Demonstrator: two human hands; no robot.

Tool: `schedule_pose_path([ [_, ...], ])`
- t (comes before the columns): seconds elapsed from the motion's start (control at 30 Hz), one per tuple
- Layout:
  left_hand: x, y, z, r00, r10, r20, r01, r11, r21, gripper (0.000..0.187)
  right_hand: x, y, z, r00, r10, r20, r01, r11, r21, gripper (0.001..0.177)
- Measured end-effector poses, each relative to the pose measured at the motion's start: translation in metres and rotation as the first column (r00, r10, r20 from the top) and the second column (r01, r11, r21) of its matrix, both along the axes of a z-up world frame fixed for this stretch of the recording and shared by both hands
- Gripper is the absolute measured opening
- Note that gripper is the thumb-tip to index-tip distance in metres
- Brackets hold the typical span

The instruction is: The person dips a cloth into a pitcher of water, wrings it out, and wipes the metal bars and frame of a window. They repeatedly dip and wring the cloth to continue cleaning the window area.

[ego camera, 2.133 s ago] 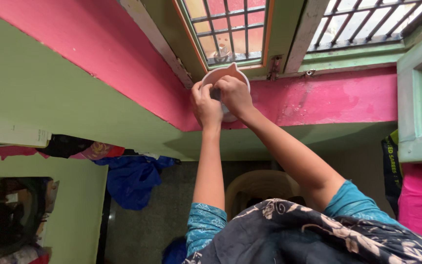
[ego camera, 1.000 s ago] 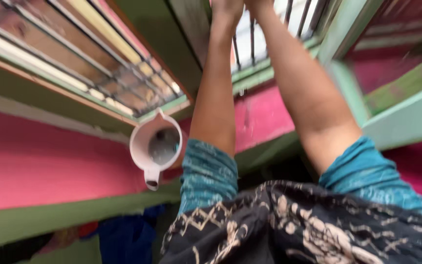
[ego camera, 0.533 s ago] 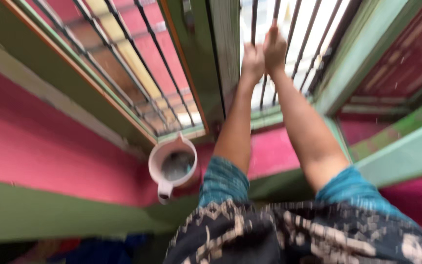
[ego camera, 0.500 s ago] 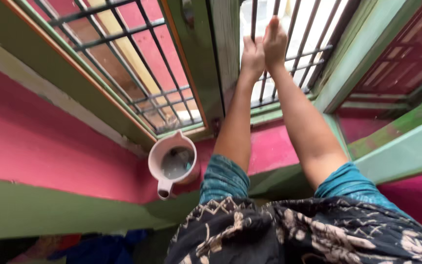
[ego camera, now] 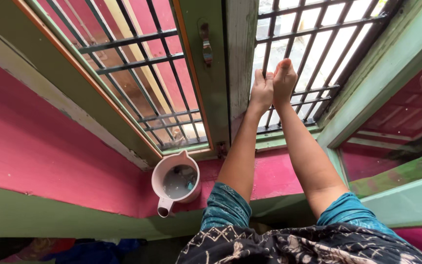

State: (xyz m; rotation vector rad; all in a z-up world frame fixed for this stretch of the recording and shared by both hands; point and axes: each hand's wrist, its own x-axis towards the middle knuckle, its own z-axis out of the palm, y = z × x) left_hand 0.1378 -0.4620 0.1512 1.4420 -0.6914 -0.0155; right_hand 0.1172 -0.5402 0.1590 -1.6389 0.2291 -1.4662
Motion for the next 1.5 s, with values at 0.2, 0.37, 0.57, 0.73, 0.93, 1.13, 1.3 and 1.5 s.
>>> schedule_pose_path([
  [0.2,0.007,-0.009,-0.025,0.998,0.065,0.020,-0.066,0.994,0.082,0.045,-0.002,0.004,0.002,1.000,0.011,0.006,-0.011,1.000,0.017,0.067],
  [0.37,-0.047,0.073,-0.039,0.907,-0.183,0.378,0.068,0.952,0.299,0.077,0.000,0.002,0.006,1.000,-0.011,0.003,0.011,0.999,-0.044,0.065],
  [0.57,-0.113,0.245,-0.001,0.917,-0.345,0.201,0.257,0.896,0.363,0.043,0.009,-0.015,-0.011,1.000,0.031,-0.004,-0.031,0.999,-0.017,0.063],
  [0.73,-0.113,0.354,-0.015,0.973,-0.017,0.232,-0.070,0.930,0.361,0.025,0.007,-0.026,-0.017,0.989,0.139,-0.038,-0.141,0.989,-0.035,0.061],
  [0.93,-0.089,0.411,-0.065,0.755,0.467,0.460,-0.628,0.717,0.303,0.028,-0.065,0.087,-0.030,0.931,-0.363,0.029,0.364,0.921,-0.139,0.024],
  [1.13,-0.076,0.409,-0.087,0.757,0.534,0.377,-0.631,0.746,0.213,0.036,-0.093,0.330,-0.071,0.805,0.286,-0.519,-0.510,0.781,-0.360,0.009],
  [1.3,-0.083,0.417,-0.090,0.790,0.516,0.331,-0.599,0.764,0.240,0.056,-0.029,0.369,-0.132,0.066,0.028,-0.997,-0.926,0.374,-0.051,0.027],
  [1.5,-0.083,0.416,-0.088,0.807,0.524,0.272,-0.585,0.773,0.245,0.065,-0.020,0.369,-0.159,0.023,0.040,-0.999,-0.906,0.424,-0.003,0.029],
])
